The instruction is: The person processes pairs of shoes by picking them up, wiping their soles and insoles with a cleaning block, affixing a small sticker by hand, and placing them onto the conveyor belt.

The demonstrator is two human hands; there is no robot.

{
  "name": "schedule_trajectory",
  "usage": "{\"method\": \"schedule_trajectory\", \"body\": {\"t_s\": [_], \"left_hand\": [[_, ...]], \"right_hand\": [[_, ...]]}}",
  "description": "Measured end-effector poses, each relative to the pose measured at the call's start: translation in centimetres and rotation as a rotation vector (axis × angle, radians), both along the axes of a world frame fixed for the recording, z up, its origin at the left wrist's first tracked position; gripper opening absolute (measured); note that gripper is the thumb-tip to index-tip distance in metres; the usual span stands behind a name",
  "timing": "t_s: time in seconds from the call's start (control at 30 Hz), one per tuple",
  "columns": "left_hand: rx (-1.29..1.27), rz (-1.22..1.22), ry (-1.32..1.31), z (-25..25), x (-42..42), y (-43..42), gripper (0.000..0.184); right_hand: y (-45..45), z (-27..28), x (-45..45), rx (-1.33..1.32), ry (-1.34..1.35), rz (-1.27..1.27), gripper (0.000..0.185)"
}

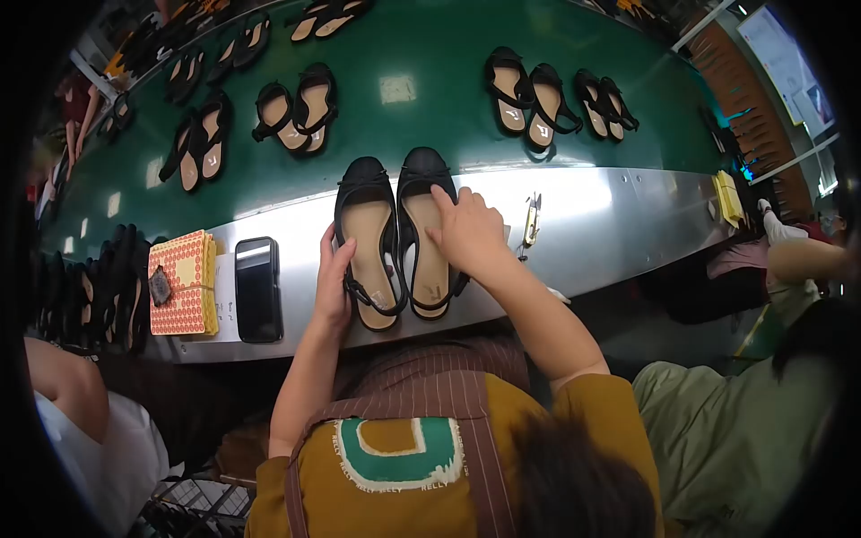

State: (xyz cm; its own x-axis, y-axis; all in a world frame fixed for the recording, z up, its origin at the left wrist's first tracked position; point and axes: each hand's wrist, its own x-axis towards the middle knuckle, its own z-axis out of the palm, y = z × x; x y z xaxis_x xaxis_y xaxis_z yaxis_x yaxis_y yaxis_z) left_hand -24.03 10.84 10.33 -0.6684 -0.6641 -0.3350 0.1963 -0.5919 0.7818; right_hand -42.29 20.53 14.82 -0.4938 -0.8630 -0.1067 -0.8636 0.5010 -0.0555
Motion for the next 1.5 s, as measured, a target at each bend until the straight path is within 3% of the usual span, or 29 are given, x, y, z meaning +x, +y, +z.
{"method": "schedule_trajectory", "body": {"t_s": [0.17, 0.23, 0.3, 0.37, 0.4, 0.47, 0.5, 0.57, 0.63, 0.7, 0.77, 0.87, 0.93, 1.1, 1.17, 1.3, 1.37, 1.4, 1.43, 1.5], "left_hand": [[-0.055, -0.027, 0.003, -2.3, 0.3, -0.3, 0.066], [-0.143, -0.01, 0.011, -2.3, 0.0, -0.8, 0.066], [-0.058, -0.087, 0.03, -1.8, 0.6, -0.2, 0.066], [-0.156, -0.021, -0.022, -4.3, 0.1, -0.8, 0.064], [-0.102, -0.028, 0.02, -2.1, -0.2, -0.4, 0.063], [-0.126, -0.018, 0.005, -1.7, -0.6, 0.0, 0.063], [-0.106, -0.032, -0.012, -1.4, -0.5, 0.2, 0.063], [-0.145, -0.045, -0.034, -1.9, -0.3, 0.1, 0.064], [-0.15, -0.056, -0.042, -1.3, -0.6, 0.1, 0.065], [-0.083, -0.053, -0.033, -0.9, -0.5, 0.4, 0.065], [-0.087, -0.038, -0.033, -0.7, -0.8, 0.2, 0.065], [-0.084, 0.024, -0.065, -0.1, -0.9, 1.2, 0.067], [-0.102, 0.036, -0.1, 0.5, -1.2, 1.4, 0.067], [-0.129, 0.053, -0.148, 1.0, -1.7, 1.7, 0.058], [-0.129, 0.089, -0.161, 1.8, -2.1, 2.2, 0.055], [-0.117, 0.08, -0.097, 0.4, -1.6, 1.5, 0.056], [-0.115, 0.064, -0.054, 0.0, -1.3, 1.4, 0.056], [-0.04, 0.101, 0.002, -0.1, -1.3, 1.2, 0.054], [0.033, 0.136, 0.058, -0.3, -1.2, 1.0, 0.053], [0.051, 0.115, 0.016, -0.5, -0.3, 0.7, 0.052]], "right_hand": [[-0.5, 0.3, 0.8, 0.116, -0.126, -0.155, 0.053], [0.7, 1.2, 0.2, 0.119, -0.224, -0.053, 0.05], [2.7, 1.5, -0.4, 0.065, -0.313, -0.051, 0.047], [4.3, 1.0, -1.3, -0.086, -0.479, 0.069, 0.044], [4.9, 1.3, -1.7, -0.138, -0.424, 0.134, 0.045], [5.4, 3.8, -3.1, -0.294, -0.796, -0.162, 0.059], [4.7, 5.1, -5.0, -0.591, -0.674, -0.019, 0.075], [3.6, 8.4, -7.2, -1.074, -0.405, -0.238, 0.075], [4.4, 8.8, -8.3, -0.904, -0.328, -0.306, 0.059], [5.4, 7.3, -8.1, -0.38, -0.352, -0.344, 0.041], [6.3, 7.1, -6.1, -0.131, -0.407, -0.455, 0.029], [8.7, 0.5, -6.3, -0.281, -0.292, -0.225, 0.032], [8.9, -2.4, -5.9, -0.539, -0.058, 0.185, 0.034], [10.0, -4.5, -7.9, -0.437, -0.086, 0.159, 0.033], [10.3, -4.7, -8.7, -0.465, 0.051, 0.087, 0.034], [9.3, -1.9, -7.8, -0.581, 0.047, 0.174, 0.035], [8.0, -0.2, -5.9, -0.553, -0.781, -0.126, 0.04], [7.1, -1.5, -6.1, -0.542, -0.895, -0.055, 0.054], [6.1, -1.4, -5.8, -0.539, -0.905, -0.049, 0.054], [4.2, -0.9, -4.7, -0.186, -0.731, -0.091, 0.072]]}}
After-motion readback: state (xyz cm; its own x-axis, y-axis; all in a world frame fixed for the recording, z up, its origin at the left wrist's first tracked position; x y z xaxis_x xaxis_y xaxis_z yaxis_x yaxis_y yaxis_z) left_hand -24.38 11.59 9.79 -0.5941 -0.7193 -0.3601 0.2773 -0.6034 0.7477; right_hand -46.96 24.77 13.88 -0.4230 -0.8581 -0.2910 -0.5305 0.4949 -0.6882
